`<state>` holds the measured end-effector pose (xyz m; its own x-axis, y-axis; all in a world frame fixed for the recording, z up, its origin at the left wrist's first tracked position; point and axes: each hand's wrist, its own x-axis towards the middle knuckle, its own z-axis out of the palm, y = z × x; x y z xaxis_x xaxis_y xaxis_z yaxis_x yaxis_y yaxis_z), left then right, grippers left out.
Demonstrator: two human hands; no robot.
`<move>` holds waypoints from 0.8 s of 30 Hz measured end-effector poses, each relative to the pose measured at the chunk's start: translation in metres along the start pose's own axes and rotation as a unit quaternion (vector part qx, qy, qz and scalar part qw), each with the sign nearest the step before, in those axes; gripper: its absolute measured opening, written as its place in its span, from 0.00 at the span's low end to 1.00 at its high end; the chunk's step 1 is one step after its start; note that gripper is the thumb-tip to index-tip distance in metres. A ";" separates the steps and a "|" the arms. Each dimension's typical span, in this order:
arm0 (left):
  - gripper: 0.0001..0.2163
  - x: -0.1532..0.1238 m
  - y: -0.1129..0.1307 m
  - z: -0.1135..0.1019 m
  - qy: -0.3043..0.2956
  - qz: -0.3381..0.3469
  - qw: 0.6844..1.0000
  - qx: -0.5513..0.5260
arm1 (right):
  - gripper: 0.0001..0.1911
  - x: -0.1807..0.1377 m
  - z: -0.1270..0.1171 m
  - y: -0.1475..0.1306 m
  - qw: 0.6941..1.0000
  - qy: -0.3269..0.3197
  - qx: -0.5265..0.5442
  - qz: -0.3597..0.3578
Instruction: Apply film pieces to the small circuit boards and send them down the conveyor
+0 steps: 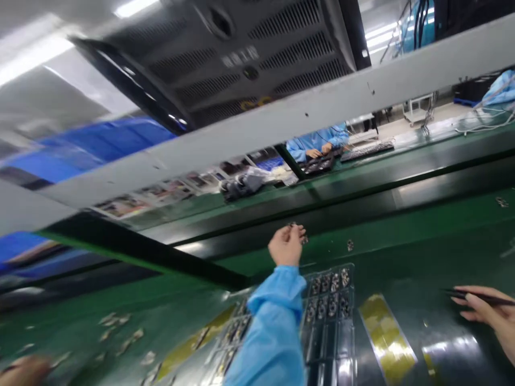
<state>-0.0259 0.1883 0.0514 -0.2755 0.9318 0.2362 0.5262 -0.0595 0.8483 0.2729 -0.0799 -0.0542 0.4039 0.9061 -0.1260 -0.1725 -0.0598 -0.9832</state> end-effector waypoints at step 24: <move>0.07 -0.297 -0.021 0.006 -0.458 0.451 0.707 0.296 | 0.11 -0.002 0.026 -0.006 0.960 -0.224 -0.141 0.092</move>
<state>0.0494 -0.0850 -0.0398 0.8805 0.4669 -0.0819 0.4740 -0.8696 0.1385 0.2500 -0.0709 -0.0452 -0.0484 0.9546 -0.2938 0.0716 -0.2901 -0.9543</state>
